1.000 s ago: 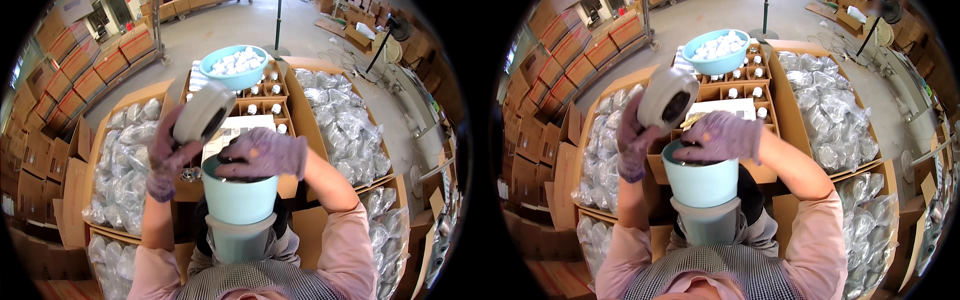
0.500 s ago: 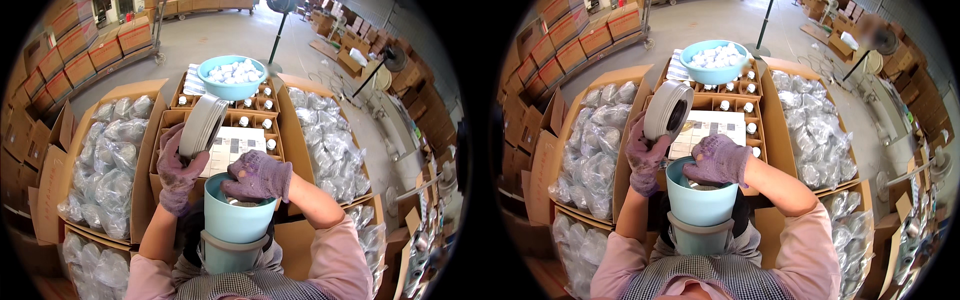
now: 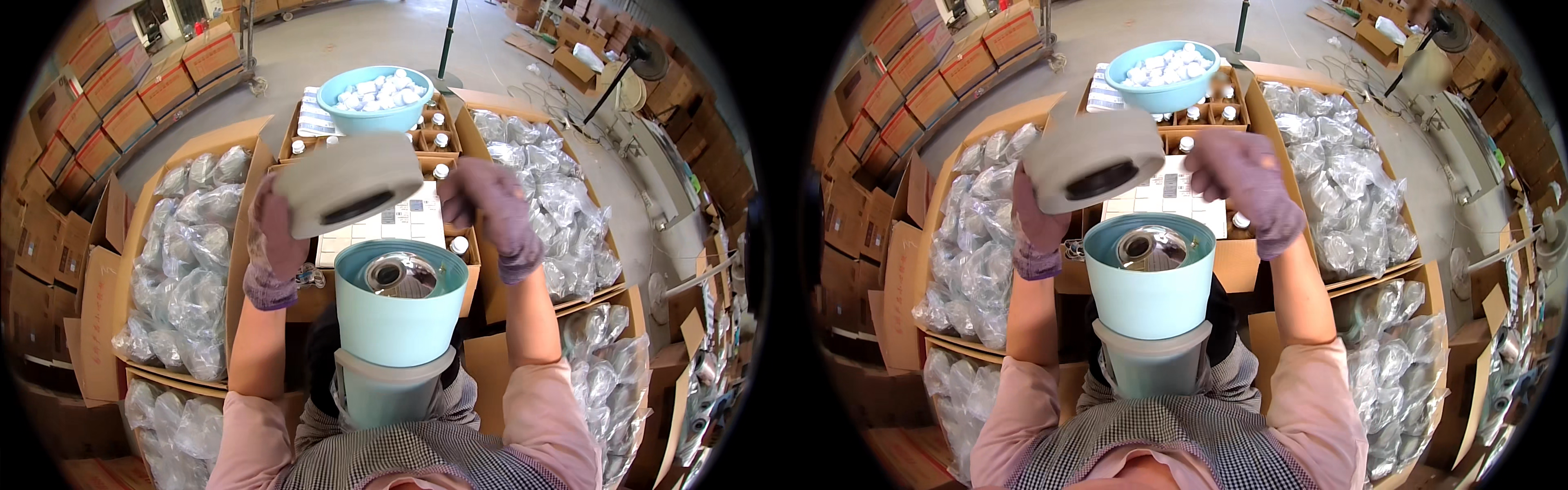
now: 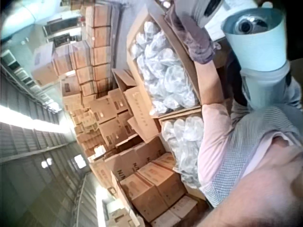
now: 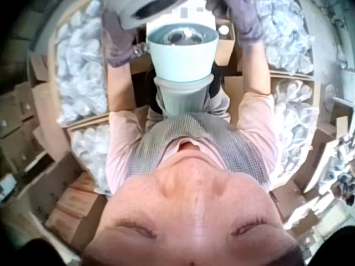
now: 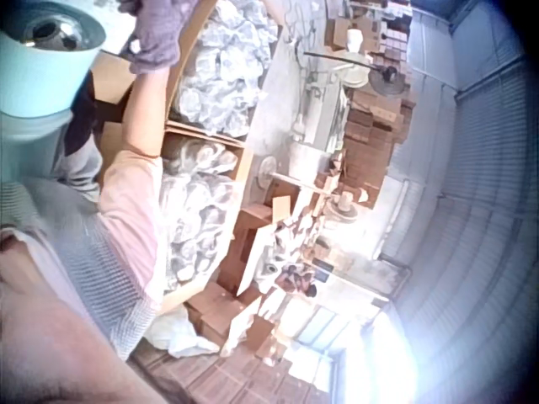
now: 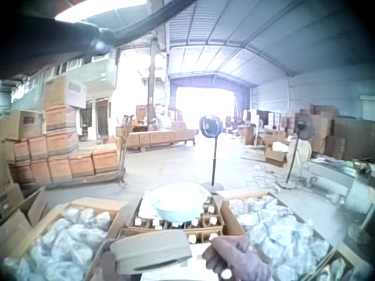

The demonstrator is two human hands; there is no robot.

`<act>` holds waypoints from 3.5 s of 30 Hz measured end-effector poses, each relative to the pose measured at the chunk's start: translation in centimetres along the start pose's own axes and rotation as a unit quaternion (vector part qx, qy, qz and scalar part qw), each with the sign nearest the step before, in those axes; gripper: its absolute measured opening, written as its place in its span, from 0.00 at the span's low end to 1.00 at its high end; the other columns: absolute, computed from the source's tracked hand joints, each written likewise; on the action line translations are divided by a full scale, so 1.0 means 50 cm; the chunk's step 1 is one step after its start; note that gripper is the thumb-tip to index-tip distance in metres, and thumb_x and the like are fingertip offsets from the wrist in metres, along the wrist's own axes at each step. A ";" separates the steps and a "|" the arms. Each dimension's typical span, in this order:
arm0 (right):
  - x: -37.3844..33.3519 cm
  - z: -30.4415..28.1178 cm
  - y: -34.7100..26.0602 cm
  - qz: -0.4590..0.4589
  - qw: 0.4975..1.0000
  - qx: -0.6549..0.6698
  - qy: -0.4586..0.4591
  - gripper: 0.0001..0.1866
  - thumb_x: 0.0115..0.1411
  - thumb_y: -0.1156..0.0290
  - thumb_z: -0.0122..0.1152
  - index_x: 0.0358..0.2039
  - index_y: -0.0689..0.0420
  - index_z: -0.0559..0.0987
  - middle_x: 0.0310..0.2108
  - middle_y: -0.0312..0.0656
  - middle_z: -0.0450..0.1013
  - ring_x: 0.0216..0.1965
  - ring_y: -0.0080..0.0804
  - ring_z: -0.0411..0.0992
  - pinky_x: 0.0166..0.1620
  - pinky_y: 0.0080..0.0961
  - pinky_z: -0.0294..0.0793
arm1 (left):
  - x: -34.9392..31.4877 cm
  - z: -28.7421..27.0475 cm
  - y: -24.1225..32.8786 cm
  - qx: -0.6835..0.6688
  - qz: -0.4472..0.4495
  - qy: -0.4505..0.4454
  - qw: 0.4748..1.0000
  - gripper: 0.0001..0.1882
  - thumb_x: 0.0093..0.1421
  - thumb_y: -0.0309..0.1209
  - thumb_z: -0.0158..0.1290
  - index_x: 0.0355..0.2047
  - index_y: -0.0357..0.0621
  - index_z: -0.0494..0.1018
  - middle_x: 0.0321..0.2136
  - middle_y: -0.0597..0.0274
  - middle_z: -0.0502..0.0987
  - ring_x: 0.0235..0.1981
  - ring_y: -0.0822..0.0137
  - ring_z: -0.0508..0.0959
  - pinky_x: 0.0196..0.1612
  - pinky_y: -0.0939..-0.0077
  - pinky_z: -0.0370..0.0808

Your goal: The person assembles cylindrical containers by inserting inner liners into outer shells and securing lids. They repeatedly pick up containers from a cardboard box, fit the parts together, and place the assembled units back into the box.

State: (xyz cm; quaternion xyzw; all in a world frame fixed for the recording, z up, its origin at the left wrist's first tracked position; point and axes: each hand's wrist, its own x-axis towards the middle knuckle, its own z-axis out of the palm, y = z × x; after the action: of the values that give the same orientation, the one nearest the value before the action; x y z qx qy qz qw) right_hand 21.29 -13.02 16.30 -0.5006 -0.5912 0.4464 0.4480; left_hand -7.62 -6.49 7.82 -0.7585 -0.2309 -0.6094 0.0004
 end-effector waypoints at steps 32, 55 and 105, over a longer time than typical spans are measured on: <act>-0.175 0.091 -0.021 -0.256 0.934 -0.226 0.100 0.22 0.68 0.66 0.43 0.56 0.64 0.74 0.53 0.56 0.75 0.55 0.47 0.74 0.60 0.40 0.69 | -0.020 0.039 0.060 -0.567 -0.286 -0.209 0.743 0.36 0.61 0.54 0.53 0.56 0.34 0.73 0.56 0.49 0.74 0.58 0.55 0.74 0.65 0.61 0.64; -0.064 0.069 0.070 -0.255 0.949 0.184 -0.005 0.29 0.61 0.65 0.48 0.60 0.70 0.70 0.62 0.56 0.67 0.63 0.45 0.67 0.67 0.38 0.62 | 0.089 0.009 0.130 -0.431 -0.287 -0.219 0.827 0.14 0.58 0.33 0.57 0.34 0.32 0.82 0.35 0.50 0.82 0.45 0.57 0.80 0.58 0.58 0.71; -0.060 0.086 0.086 -0.176 0.981 -0.018 -0.075 0.27 0.71 0.58 0.37 0.43 0.68 0.81 0.44 0.57 0.78 0.49 0.51 0.76 0.57 0.40 0.71 | -0.011 0.064 0.087 -0.519 -0.120 -0.103 0.840 0.21 0.60 0.43 0.53 0.25 0.34 0.80 0.27 0.50 0.83 0.36 0.55 0.82 0.56 0.58 0.72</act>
State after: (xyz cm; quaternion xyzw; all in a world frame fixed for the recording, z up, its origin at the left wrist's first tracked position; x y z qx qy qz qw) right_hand 18.19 -15.91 10.98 -0.3618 -0.7098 0.3863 0.4648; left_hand -3.21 -9.64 7.72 -0.6726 0.0315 -0.5535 -0.4903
